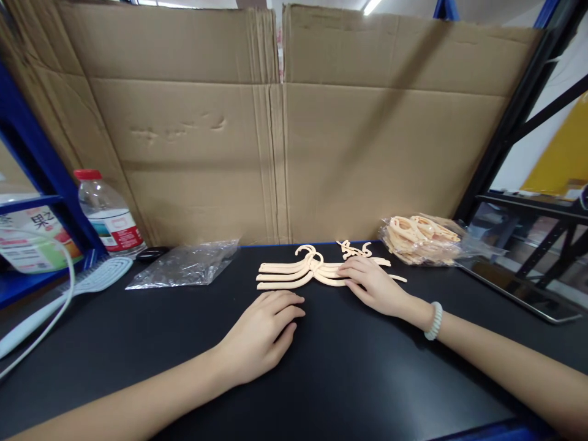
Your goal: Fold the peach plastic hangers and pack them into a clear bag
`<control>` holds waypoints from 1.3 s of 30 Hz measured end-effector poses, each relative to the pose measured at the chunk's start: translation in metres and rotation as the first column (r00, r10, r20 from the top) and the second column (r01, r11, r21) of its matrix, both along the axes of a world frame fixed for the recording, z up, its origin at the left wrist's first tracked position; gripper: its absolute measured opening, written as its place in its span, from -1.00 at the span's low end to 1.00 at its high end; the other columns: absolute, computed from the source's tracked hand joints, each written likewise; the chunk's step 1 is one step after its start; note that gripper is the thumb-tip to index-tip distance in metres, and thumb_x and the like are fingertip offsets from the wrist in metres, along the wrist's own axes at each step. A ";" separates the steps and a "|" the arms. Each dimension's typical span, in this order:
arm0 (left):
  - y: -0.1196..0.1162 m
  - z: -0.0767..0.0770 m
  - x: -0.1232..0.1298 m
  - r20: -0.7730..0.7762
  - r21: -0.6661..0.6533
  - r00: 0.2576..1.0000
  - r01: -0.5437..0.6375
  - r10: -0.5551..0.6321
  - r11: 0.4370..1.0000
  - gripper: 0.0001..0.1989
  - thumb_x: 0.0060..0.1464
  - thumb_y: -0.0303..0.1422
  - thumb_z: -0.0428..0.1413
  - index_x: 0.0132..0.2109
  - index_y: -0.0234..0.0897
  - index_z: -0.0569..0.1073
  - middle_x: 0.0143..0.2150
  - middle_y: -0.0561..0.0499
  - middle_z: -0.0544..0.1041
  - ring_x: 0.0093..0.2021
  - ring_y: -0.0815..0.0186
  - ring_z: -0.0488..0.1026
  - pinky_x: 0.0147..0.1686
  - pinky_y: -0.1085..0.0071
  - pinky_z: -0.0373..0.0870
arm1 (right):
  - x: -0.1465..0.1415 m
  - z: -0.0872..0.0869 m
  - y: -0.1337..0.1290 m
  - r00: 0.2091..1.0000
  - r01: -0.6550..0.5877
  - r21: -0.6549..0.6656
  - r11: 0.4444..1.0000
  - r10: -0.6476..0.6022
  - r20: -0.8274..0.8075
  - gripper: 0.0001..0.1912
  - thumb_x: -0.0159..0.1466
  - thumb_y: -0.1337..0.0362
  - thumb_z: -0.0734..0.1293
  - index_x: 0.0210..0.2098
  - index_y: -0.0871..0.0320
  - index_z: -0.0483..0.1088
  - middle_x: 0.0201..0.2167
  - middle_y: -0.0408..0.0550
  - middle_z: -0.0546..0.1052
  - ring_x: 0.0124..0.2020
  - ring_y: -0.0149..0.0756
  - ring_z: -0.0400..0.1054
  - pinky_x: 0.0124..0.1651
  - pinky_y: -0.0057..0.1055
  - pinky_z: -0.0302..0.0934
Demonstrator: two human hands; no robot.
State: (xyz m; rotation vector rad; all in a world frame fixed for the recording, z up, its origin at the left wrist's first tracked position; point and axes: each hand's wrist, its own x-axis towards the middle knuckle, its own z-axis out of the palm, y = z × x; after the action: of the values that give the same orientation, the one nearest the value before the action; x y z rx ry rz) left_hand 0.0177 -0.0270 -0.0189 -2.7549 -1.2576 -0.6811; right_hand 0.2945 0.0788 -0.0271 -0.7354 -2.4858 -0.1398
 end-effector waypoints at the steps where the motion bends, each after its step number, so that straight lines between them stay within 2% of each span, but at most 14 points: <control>1: 0.000 0.000 0.000 0.005 -0.002 1.000 0.002 -0.002 1.000 -0.73 0.18 -0.48 -0.03 -0.03 -0.24 0.46 0.09 -0.08 0.47 0.10 0.17 0.38 0.11 0.17 0.35 | 0.000 -0.001 0.000 1.000 0.001 0.000 1.000 -0.001 -0.007 -0.72 0.33 0.37 0.15 -0.05 0.15 0.41 -0.08 0.06 0.50 0.04 -0.11 0.30 0.13 -0.03 0.20; 13: 0.002 0.003 0.001 0.035 -0.008 0.998 0.047 -0.047 0.999 -0.75 0.18 -0.48 -0.02 -0.06 -0.23 0.47 0.04 -0.10 0.50 0.05 0.18 0.42 0.07 0.20 0.38 | 0.002 -0.002 0.002 0.999 -0.016 -0.037 0.999 0.014 -0.033 -0.71 0.33 0.37 0.15 -0.02 0.12 0.40 -0.07 0.04 0.50 0.05 -0.12 0.29 0.14 -0.01 0.19; 20: 0.001 0.002 0.001 0.034 -0.014 0.999 0.035 -0.034 0.999 -0.76 0.17 -0.47 -0.01 -0.06 -0.23 0.47 0.03 -0.08 0.50 0.04 0.19 0.42 0.07 0.21 0.37 | 0.002 -0.005 0.004 0.999 -0.012 -0.038 0.999 0.010 -0.051 -0.71 0.34 0.34 0.15 -0.02 0.12 0.41 -0.07 0.06 0.50 0.04 -0.12 0.32 0.12 0.00 0.22; 23: -0.001 0.003 0.002 0.000 0.000 1.000 -0.026 0.026 1.000 -0.75 0.18 -0.44 -0.01 -0.03 -0.24 0.46 0.09 -0.10 0.47 0.11 0.15 0.37 0.12 0.16 0.32 | 0.002 -0.004 0.002 0.999 -0.009 -0.042 0.999 0.007 -0.035 -0.67 0.36 0.30 0.14 0.04 0.13 0.38 0.01 0.08 0.48 0.10 -0.13 0.30 0.16 -0.02 0.20; 25: 0.000 0.004 0.001 -0.041 0.028 0.993 -0.107 0.108 0.994 -0.68 0.19 -0.37 -0.01 0.08 -0.25 0.41 0.19 -0.14 0.39 0.21 0.07 0.28 0.18 0.06 0.24 | 0.002 -0.002 -0.001 1.000 -0.007 -0.064 0.998 0.007 -0.001 -0.60 0.38 0.23 0.12 0.17 0.14 0.29 0.13 0.10 0.40 0.20 -0.12 0.21 0.23 -0.01 0.13; 29: 0.009 0.000 -0.011 -0.153 0.036 0.952 -0.261 0.263 0.965 -0.44 0.25 -0.13 -0.09 0.30 -0.29 0.19 0.35 -0.21 0.18 0.34 -0.05 0.06 0.24 -0.10 0.03 | 0.002 0.002 -0.007 0.992 0.021 -0.180 0.983 0.002 0.128 -0.41 0.39 0.06 0.09 0.34 0.16 0.01 0.33 0.10 0.12 0.35 -0.11 -0.05 0.33 0.00 -0.05; 32: 0.022 -0.003 -0.024 -0.194 -0.029 0.920 -0.353 0.342 0.935 -0.38 0.28 -0.06 -0.19 0.37 -0.27 0.05 0.40 -0.19 0.02 0.39 -0.05 -0.11 0.24 -0.10 0.00 | 0.003 0.003 -0.007 0.980 0.051 -0.241 0.969 -0.003 0.197 -0.35 0.39 0.00 0.07 0.36 0.20 -0.04 0.35 0.12 0.05 0.37 -0.11 -0.11 0.36 -0.01 -0.11; 36: 0.036 0.000 -0.034 -0.241 -0.166 0.905 -0.394 0.350 0.904 -0.38 0.29 -0.05 -0.25 0.38 -0.25 -0.02 0.41 -0.21 -0.03 0.39 -0.01 -0.11 0.24 -0.11 -0.03 | 0.004 0.002 -0.004 0.975 0.066 -0.248 0.966 -0.010 0.223 -0.32 0.39 -0.03 0.05 0.36 0.23 -0.06 0.36 0.13 0.02 0.37 -0.12 -0.14 0.37 -0.02 -0.14; 39: 0.039 0.002 -0.035 -0.260 -0.171 0.915 -0.357 0.308 0.918 -0.39 0.30 -0.08 -0.27 0.38 -0.26 -0.02 0.41 -0.20 -0.03 0.39 0.07 -0.08 0.27 -0.06 -0.07 | 0.005 0.000 -0.003 0.971 0.100 -0.249 0.963 -0.041 0.234 -0.29 0.39 -0.05 0.02 0.35 0.30 -0.06 0.36 0.17 0.00 0.38 -0.10 -0.15 0.37 -0.01 -0.16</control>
State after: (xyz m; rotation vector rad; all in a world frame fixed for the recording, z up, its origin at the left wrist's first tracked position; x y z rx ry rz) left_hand -0.0173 0.0120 -0.0168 -2.5691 -1.7751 -0.2024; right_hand 0.2995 0.0762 -0.0267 -0.9653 -2.7293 0.0834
